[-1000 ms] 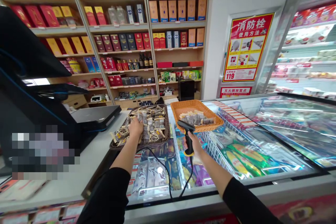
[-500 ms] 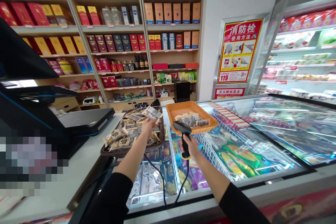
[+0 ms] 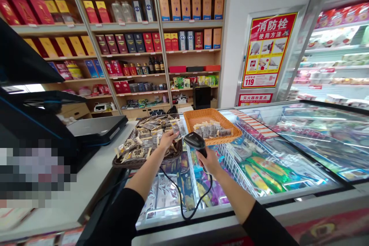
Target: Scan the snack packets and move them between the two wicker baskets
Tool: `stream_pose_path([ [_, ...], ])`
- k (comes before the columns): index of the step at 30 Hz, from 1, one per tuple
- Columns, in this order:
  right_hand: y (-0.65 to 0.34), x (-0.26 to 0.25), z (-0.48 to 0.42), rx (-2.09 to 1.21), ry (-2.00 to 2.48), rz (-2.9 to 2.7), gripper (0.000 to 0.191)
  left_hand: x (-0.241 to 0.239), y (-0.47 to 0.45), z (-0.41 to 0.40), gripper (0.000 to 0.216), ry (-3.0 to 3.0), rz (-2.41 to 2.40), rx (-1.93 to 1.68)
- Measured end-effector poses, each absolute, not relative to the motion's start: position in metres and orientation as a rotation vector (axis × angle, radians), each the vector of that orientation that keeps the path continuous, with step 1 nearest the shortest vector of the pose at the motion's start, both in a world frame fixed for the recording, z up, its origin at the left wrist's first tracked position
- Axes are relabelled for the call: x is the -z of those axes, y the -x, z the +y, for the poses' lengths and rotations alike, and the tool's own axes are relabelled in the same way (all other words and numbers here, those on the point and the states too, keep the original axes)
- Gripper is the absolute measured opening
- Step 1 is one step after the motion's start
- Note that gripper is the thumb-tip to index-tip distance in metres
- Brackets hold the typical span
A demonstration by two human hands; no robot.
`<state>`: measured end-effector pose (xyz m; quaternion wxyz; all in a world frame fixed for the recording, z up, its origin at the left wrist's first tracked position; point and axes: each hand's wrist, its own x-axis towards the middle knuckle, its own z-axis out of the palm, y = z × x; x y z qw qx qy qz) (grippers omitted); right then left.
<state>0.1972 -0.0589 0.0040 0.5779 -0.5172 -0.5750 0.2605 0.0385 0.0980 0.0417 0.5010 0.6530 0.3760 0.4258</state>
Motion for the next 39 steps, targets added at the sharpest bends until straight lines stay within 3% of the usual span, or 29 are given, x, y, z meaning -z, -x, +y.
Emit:
stream_pose_path([
  [7, -0.196, 0.003, -0.056, -0.645, 1.174, -1.343, 0.024, -0.042, -0.04, 0.095, 0.036, -1.579, 0.908, -1.063],
  [12, -0.202, 0.005, -0.051, -0.846, 0.967, -1.128, 0.029, -0.044, -0.037, 0.094, 0.028, -1.606, 0.977, -1.059],
  [20, -0.292, 0.002, -0.073, -1.053, 0.679, -0.689, 0.035, -0.07, -0.088, 0.098, 0.023, -1.847, 1.003, -1.004],
  [27, -0.318, 0.019, -0.075, -0.979, 0.589, -0.506, 0.035, -0.056, -0.175, 0.084, 0.019, -2.124, 1.134, -0.724],
  [36, -0.309, 0.019, -0.066, -1.052, 0.625, -0.5, 0.041, -0.046, -0.189, 0.082, 0.017, -2.323, 1.272, -0.87],
  [39, -0.308, 0.015, -0.067, -1.051, 0.636, -0.491, 0.042, -0.047, -0.193, 0.075, 0.014, -2.38, 1.3, -0.77],
])
